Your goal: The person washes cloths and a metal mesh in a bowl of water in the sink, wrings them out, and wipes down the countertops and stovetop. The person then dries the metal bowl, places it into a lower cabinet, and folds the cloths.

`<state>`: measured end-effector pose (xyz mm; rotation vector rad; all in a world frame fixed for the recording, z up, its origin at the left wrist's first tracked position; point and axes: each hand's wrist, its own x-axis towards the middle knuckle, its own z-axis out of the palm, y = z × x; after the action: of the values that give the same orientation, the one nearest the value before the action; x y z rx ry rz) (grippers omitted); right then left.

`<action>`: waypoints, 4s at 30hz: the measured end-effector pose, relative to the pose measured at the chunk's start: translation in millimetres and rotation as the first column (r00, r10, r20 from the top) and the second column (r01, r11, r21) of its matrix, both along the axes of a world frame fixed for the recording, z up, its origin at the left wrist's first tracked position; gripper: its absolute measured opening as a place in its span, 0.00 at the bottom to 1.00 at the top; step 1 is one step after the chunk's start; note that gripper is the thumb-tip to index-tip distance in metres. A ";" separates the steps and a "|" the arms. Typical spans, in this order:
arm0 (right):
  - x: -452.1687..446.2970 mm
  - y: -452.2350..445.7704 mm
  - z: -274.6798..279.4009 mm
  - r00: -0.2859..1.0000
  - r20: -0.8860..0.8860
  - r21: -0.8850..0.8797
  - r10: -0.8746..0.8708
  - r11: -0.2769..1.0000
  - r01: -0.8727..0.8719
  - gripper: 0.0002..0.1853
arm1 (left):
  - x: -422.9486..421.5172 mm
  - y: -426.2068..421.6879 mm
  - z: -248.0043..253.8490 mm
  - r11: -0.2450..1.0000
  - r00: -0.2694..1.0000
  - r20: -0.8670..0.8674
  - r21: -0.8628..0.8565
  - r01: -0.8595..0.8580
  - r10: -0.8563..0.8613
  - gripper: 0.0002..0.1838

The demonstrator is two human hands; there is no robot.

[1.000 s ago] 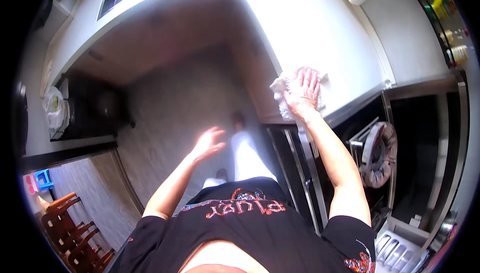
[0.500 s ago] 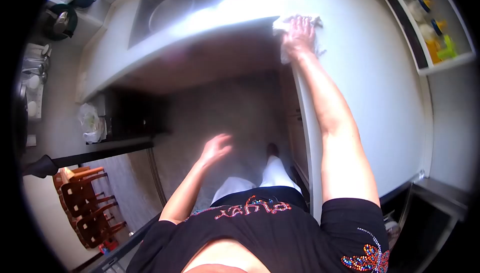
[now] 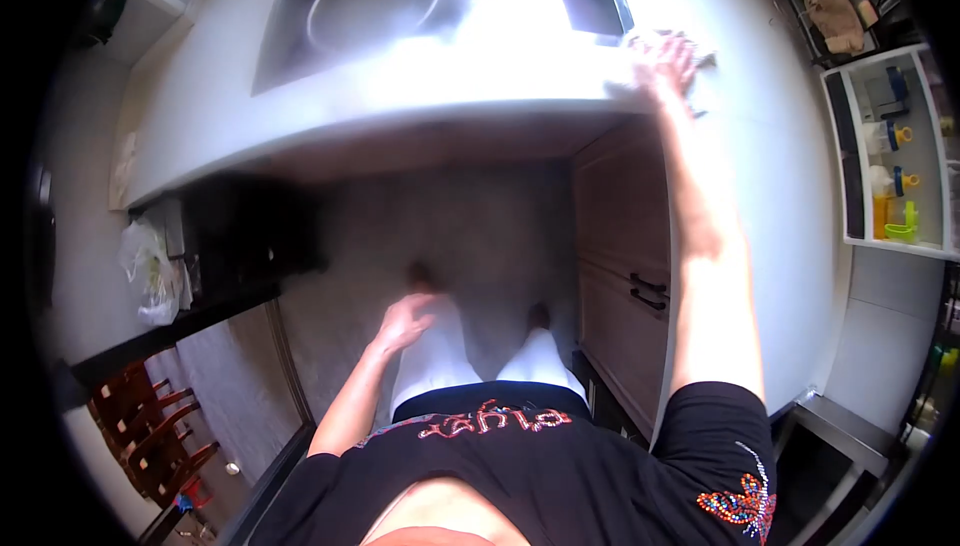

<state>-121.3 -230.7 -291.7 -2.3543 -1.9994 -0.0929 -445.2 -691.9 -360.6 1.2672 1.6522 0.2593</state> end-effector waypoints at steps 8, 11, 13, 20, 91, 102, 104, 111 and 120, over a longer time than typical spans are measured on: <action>-353.5 -146.5 39.1 0.643 -0.598 0.028 0.478 0.814 -0.580 0.39 | -150.4 21.3 28.8 0.977 0.976 -0.065 0.069 -0.204 0.208 0.23; -485.5 -176.7 21.5 0.546 -0.396 0.069 0.739 0.616 -0.784 0.37 | -186.9 25.1 39.3 0.942 0.939 -0.082 0.067 -0.329 0.333 0.21; -514.0 -182.2 22.9 0.481 -0.429 0.167 0.765 0.591 -0.789 0.36 | -204.6 42.7 59.1 0.931 0.934 -0.078 0.142 -0.336 0.349 0.20; -316.5 -156.3 45.7 0.485 -0.469 0.128 0.738 0.601 -0.789 0.31 | -221.1 143.5 133.9 0.578 0.910 0.215 0.715 -0.393 0.354 0.11; -704.4 -165.5 22.4 -0.274 -0.170 0.141 0.947 -0.252 -0.957 0.25 | -308.9 133.5 128.2 0.207 0.584 0.115 0.866 -0.455 0.803 0.10; -591.8 -41.8 25.6 0.000 -0.171 0.263 0.985 0.046 -0.964 0.24 | -334.6 137.7 134.0 0.293 0.660 0.111 0.832 -0.470 0.743 0.09; -604.3 -3.1 23.5 0.094 -0.115 0.309 0.989 0.126 -0.943 0.23 | -326.4 150.0 139.9 0.322 0.694 0.103 0.830 -0.455 0.713 0.10; -541.1 63.8 46.1 -0.009 -0.997 0.053 0.077 0.586 -0.809 0.14 | -294.0 185.3 146.6 0.357 0.744 0.112 0.824 -0.440 0.658 0.10; -422.6 123.1 38.7 -0.083 -0.836 -0.430 -0.542 0.742 -0.514 0.17 | -239.9 321.3 150.7 0.560 0.721 0.523 0.462 -0.688 0.454 0.12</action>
<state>-543.9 -107.7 -253.0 -1.3204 -0.9803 2.1471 -685.1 -370.6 -209.9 0.9770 1.6661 1.4995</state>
